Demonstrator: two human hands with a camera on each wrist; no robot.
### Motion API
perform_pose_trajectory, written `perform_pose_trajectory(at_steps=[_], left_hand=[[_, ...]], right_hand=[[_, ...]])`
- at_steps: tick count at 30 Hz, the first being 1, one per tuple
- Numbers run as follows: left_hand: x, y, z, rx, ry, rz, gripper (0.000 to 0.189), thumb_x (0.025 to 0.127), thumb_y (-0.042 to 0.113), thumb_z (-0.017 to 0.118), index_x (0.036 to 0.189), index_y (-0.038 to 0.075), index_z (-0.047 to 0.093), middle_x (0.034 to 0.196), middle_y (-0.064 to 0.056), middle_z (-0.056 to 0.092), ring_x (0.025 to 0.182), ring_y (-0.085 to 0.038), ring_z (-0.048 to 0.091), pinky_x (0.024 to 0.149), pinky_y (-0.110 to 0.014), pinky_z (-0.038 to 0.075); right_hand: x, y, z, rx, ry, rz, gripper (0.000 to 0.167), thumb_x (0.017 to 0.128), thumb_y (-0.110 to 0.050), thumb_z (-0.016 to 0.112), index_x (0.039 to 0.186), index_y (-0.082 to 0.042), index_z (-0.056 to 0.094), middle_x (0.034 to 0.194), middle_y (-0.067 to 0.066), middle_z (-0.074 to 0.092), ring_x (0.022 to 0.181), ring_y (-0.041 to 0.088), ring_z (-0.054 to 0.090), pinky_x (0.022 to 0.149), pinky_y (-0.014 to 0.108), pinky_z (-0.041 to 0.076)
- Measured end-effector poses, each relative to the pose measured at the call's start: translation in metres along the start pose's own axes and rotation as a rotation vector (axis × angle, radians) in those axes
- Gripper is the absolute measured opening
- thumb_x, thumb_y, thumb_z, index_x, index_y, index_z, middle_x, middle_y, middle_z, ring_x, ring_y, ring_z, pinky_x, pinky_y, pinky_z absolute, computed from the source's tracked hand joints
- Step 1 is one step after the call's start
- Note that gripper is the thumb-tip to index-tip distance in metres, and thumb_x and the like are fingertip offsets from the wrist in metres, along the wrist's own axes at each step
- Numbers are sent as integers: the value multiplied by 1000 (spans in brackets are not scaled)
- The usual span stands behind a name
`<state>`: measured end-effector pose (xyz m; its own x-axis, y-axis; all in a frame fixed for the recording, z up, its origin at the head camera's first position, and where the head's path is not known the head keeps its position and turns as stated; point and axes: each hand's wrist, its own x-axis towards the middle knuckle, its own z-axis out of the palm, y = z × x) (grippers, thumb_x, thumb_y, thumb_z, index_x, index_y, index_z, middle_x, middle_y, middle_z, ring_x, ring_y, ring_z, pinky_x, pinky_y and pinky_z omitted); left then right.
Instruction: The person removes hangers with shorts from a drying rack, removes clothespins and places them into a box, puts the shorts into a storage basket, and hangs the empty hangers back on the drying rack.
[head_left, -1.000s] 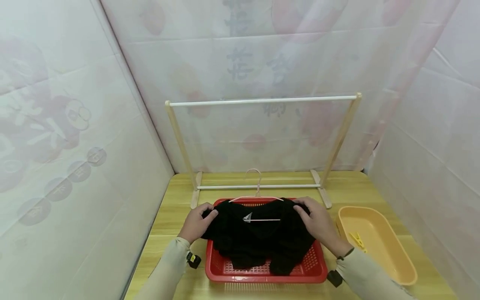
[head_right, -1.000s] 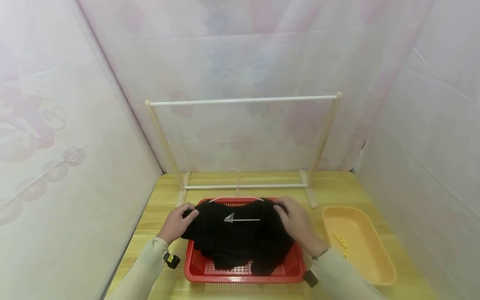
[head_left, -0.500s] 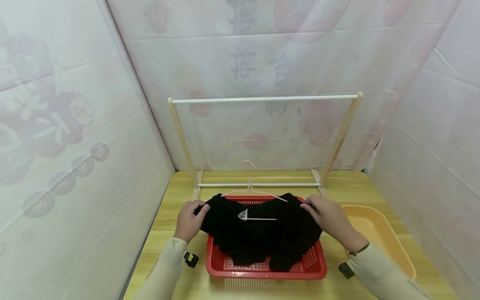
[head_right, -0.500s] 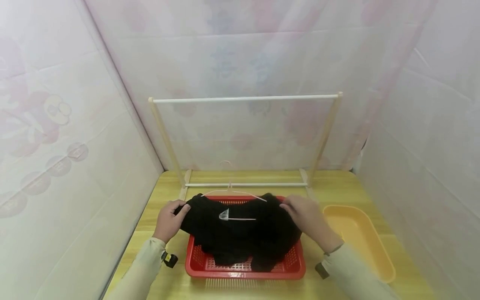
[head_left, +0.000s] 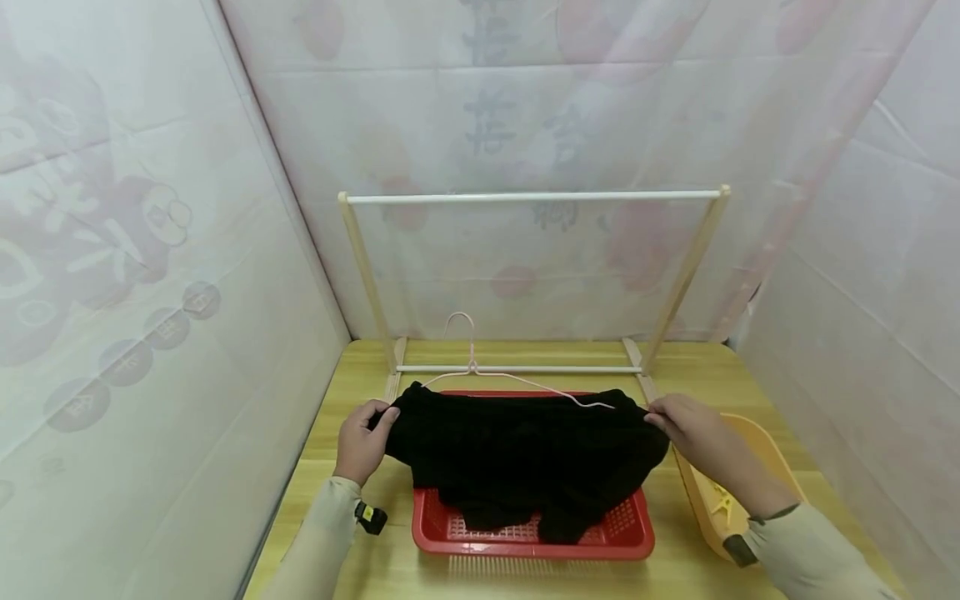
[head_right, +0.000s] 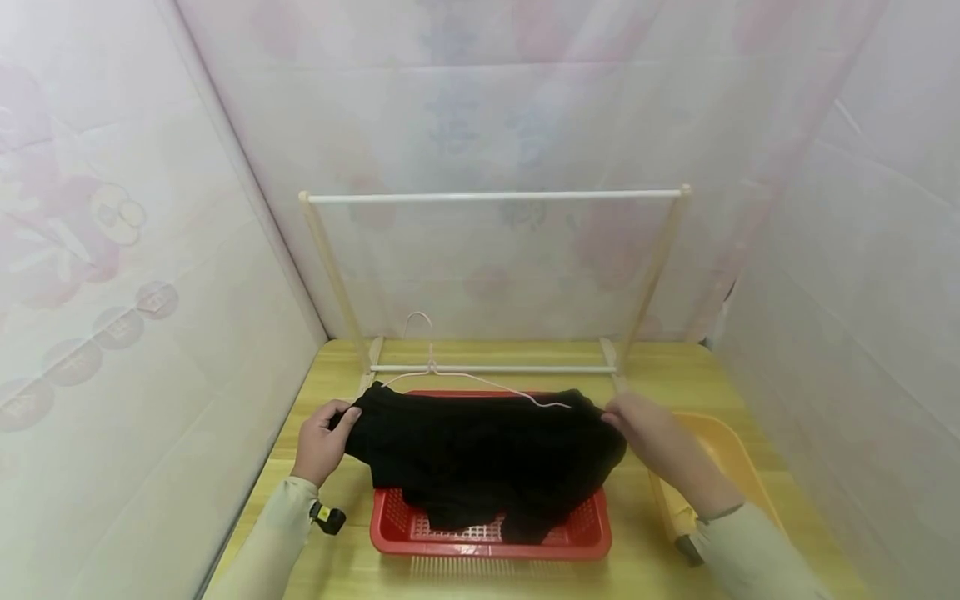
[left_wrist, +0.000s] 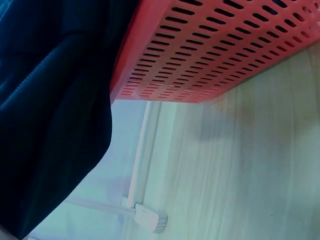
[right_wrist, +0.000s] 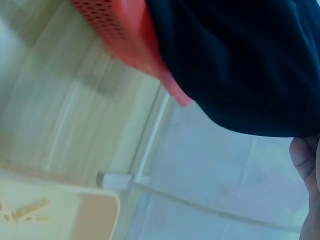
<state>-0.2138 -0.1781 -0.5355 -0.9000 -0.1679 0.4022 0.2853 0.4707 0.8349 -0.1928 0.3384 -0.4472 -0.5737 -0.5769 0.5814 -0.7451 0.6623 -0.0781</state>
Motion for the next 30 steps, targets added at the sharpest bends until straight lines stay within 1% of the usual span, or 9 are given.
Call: perform_pose_trajectory(at_steps=[4,6,11,13,16,18,21,26,30], left_hand=[[0,-2,-2,-24,-19,-3,9,96,18,75,90,12,74,92,-5,71,88,-19,63,80,-38,51],[0,-2,-3,-31,-18,-7,9,96,18,75,90,12,74,92,-5,71,87,-17,63,79,-36,51],[3,0,-7,-71,-1,-19,9,97,16,74,89,11,74,91,-4,71,84,-15,63,78,-32,50],[5,2,-8,-78,-20,-27,10,98,18,74,90,12,74,93,-4,72,83,-15,64,78,-32,51],[10,5,-8,-51,-45,-42,13,99,24,73,91,14,74,94,-3,71,83,-16,63,78,-33,51],[12,7,-9,-38,-34,-48,15,99,25,73,90,13,74,93,-5,71,84,-19,64,79,-36,50],[13,9,-10,-15,-2,-50,14,97,24,74,89,12,74,92,-6,71,85,-20,64,80,-39,49],[6,5,-12,-27,-40,-59,14,98,25,74,90,13,74,93,-4,72,84,-19,64,78,-36,50],[1,1,-11,-33,-51,-89,15,99,27,73,92,14,74,94,-3,73,81,-17,62,76,-33,49]], right_hand=[[-13,1,-6,-33,-23,23,11,95,-8,73,98,-13,64,85,-13,56,75,0,47,67,16,39],[-20,1,-7,-59,-16,14,6,100,-16,70,98,-13,64,84,-13,55,74,-1,46,65,16,39],[-31,0,0,-61,15,9,31,109,-36,51,95,-11,64,82,-11,58,72,2,50,63,19,42],[-31,-2,8,-57,13,35,27,108,-31,56,93,-10,65,82,-9,60,71,3,53,62,22,45],[-28,-5,24,-40,-13,100,8,99,-14,70,94,-9,66,82,-8,61,72,5,55,60,27,48],[-24,-10,34,-19,-46,139,12,92,-4,76,95,-9,66,82,-9,60,71,3,54,59,28,49],[-21,-16,43,18,-77,176,19,88,2,77,95,-11,64,80,-11,58,70,-1,51,58,27,48],[-29,-15,34,26,-74,200,22,86,5,77,95,-10,65,79,-12,57,68,-3,49,56,25,46],[-32,-3,25,23,-97,162,23,86,5,77,97,-10,64,79,-12,57,69,-4,47,56,24,45]])
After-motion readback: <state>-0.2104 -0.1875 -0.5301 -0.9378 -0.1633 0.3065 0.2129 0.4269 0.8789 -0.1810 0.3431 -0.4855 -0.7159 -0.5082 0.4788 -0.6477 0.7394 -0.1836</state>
